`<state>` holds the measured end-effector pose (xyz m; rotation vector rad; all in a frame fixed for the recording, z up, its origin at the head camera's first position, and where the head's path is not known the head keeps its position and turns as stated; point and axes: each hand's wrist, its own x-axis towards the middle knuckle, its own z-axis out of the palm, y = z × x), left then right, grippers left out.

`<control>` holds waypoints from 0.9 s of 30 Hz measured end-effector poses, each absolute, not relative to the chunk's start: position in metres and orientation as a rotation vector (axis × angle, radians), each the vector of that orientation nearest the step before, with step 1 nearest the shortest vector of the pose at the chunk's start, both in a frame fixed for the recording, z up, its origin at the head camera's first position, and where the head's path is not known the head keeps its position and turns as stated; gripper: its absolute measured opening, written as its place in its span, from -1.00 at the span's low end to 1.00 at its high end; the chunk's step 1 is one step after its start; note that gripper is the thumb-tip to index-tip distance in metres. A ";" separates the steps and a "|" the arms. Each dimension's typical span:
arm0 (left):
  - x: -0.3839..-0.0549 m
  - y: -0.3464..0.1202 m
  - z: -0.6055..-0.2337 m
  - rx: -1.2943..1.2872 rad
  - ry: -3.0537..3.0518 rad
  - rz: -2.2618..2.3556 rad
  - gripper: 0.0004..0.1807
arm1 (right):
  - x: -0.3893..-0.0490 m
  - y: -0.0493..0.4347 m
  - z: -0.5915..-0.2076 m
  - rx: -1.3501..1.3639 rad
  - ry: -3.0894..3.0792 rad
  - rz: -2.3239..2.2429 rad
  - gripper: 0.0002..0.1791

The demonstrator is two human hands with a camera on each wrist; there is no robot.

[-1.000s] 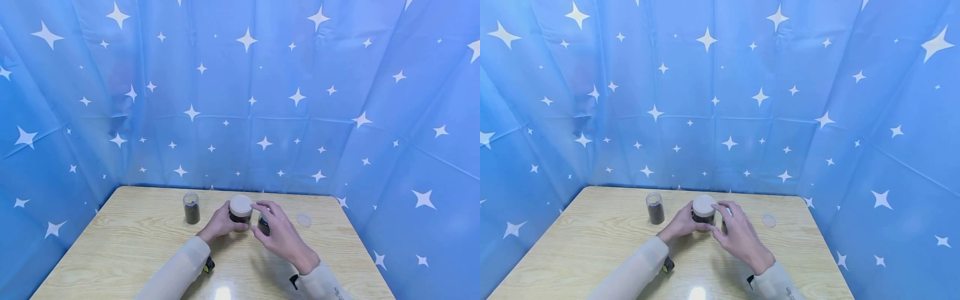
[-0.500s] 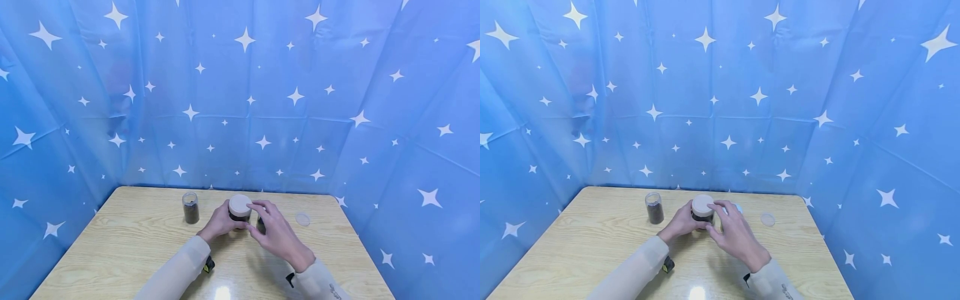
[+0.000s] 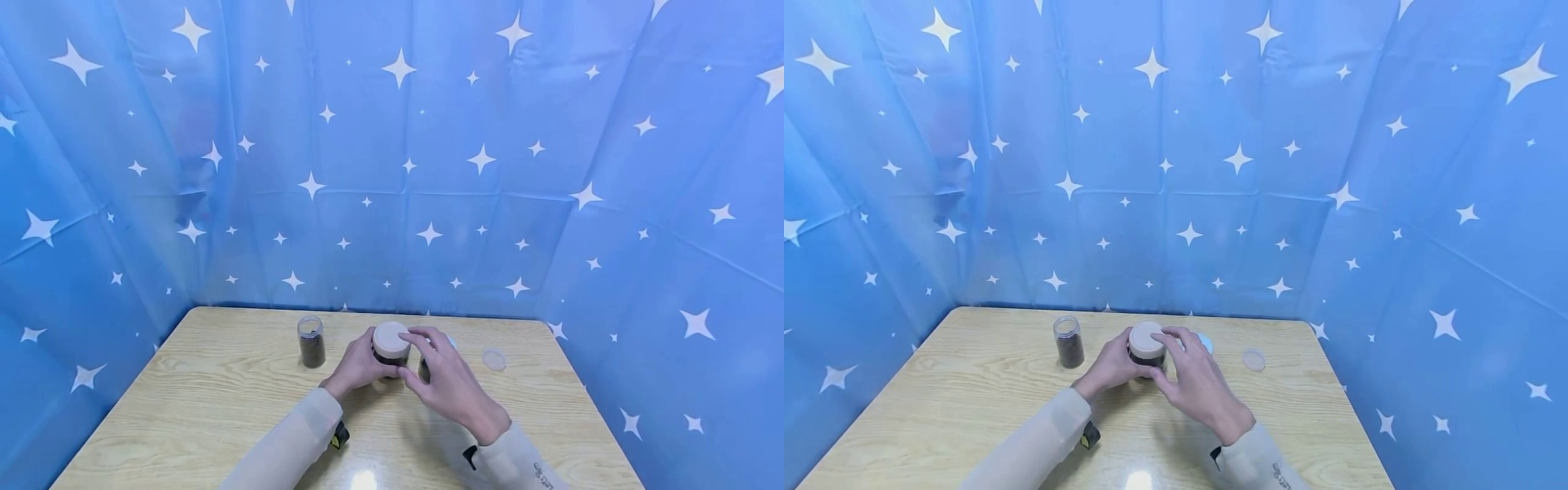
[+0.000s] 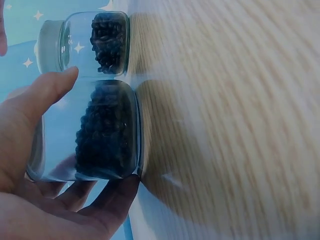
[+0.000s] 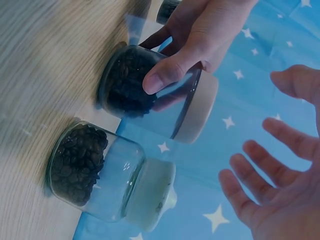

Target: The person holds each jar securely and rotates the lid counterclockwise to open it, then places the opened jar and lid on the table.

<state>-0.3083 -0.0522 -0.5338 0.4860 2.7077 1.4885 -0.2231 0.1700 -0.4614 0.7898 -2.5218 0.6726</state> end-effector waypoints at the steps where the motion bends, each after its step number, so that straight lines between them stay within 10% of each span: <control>1: -0.308 -0.053 -0.534 0.495 2.711 1.490 0.03 | -0.223 0.170 -0.461 0.792 -2.523 0.673 -0.33; 27: -0.280 -0.061 -0.509 0.645 2.804 1.438 -0.19 | -0.228 0.152 -0.454 0.872 -2.463 0.642 -0.31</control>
